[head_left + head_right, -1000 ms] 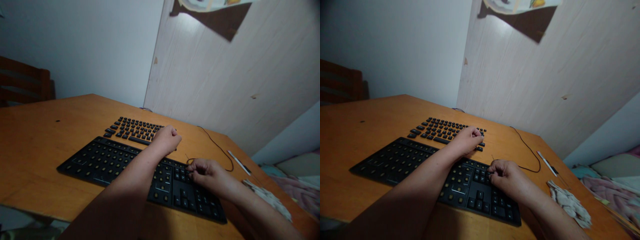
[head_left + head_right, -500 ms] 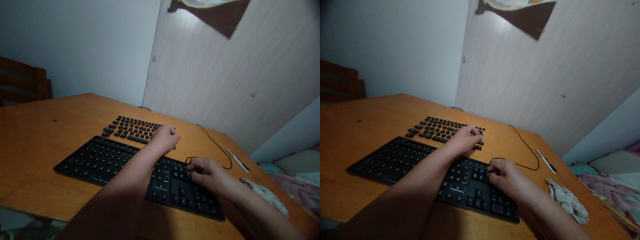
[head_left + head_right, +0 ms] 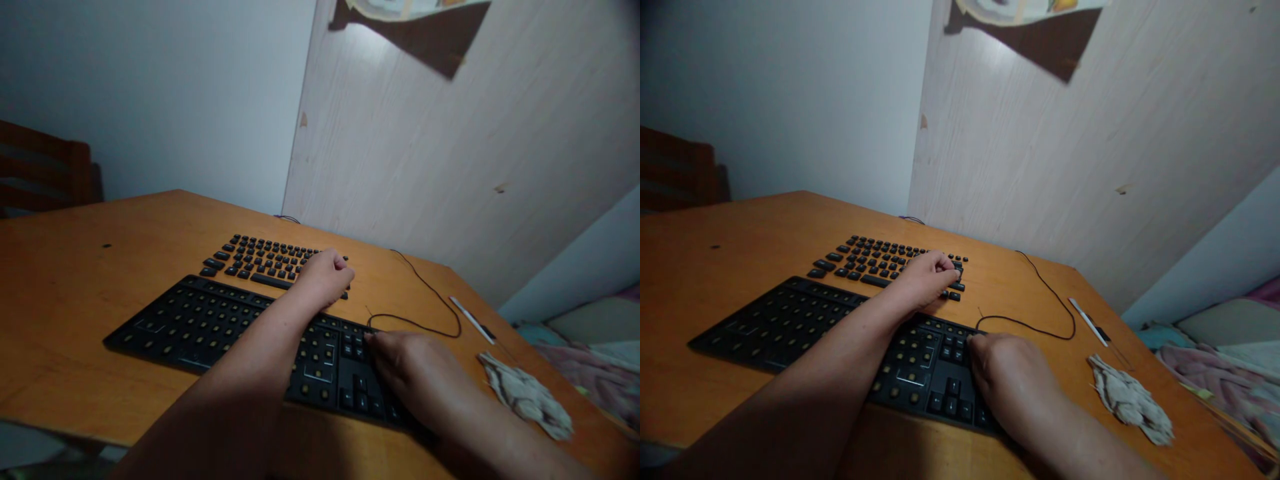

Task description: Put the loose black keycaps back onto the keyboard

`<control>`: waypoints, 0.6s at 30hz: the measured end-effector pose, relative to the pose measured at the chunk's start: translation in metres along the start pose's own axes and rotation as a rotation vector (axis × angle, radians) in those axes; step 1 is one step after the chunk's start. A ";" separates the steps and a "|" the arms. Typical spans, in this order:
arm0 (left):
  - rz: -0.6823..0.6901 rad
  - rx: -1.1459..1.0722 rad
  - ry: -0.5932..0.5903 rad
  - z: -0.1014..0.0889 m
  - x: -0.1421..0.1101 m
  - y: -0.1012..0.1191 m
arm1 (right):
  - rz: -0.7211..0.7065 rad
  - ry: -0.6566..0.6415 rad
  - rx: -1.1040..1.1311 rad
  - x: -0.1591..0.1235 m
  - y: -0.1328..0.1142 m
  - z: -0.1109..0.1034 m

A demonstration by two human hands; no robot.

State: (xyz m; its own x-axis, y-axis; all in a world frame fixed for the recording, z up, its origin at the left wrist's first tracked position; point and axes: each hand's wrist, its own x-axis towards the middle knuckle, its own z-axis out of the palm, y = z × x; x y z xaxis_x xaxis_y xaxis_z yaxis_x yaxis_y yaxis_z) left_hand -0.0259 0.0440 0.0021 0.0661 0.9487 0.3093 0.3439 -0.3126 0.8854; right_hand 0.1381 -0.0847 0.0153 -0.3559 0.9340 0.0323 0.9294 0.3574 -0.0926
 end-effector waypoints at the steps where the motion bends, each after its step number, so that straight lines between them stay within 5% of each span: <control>1: 0.005 -0.024 0.018 0.000 -0.001 0.000 | -0.013 0.008 -0.052 -0.002 -0.002 0.002; 8: 0.020 -0.029 0.038 -0.003 0.000 0.002 | -0.003 -0.012 -0.127 -0.007 -0.001 0.000; 12: -0.005 -0.035 0.044 -0.005 0.002 0.004 | 0.046 0.091 -0.063 -0.008 0.006 -0.008; 18: -0.108 -0.329 0.233 -0.016 0.005 0.012 | -0.029 0.028 -0.045 -0.007 0.004 -0.004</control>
State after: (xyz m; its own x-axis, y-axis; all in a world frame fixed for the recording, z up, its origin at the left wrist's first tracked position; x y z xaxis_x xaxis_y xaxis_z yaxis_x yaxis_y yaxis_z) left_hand -0.0362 0.0442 0.0198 -0.1802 0.9525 0.2456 0.0170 -0.2467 0.9690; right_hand 0.1441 -0.0895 0.0189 -0.3809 0.9225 0.0621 0.9222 0.3839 -0.0469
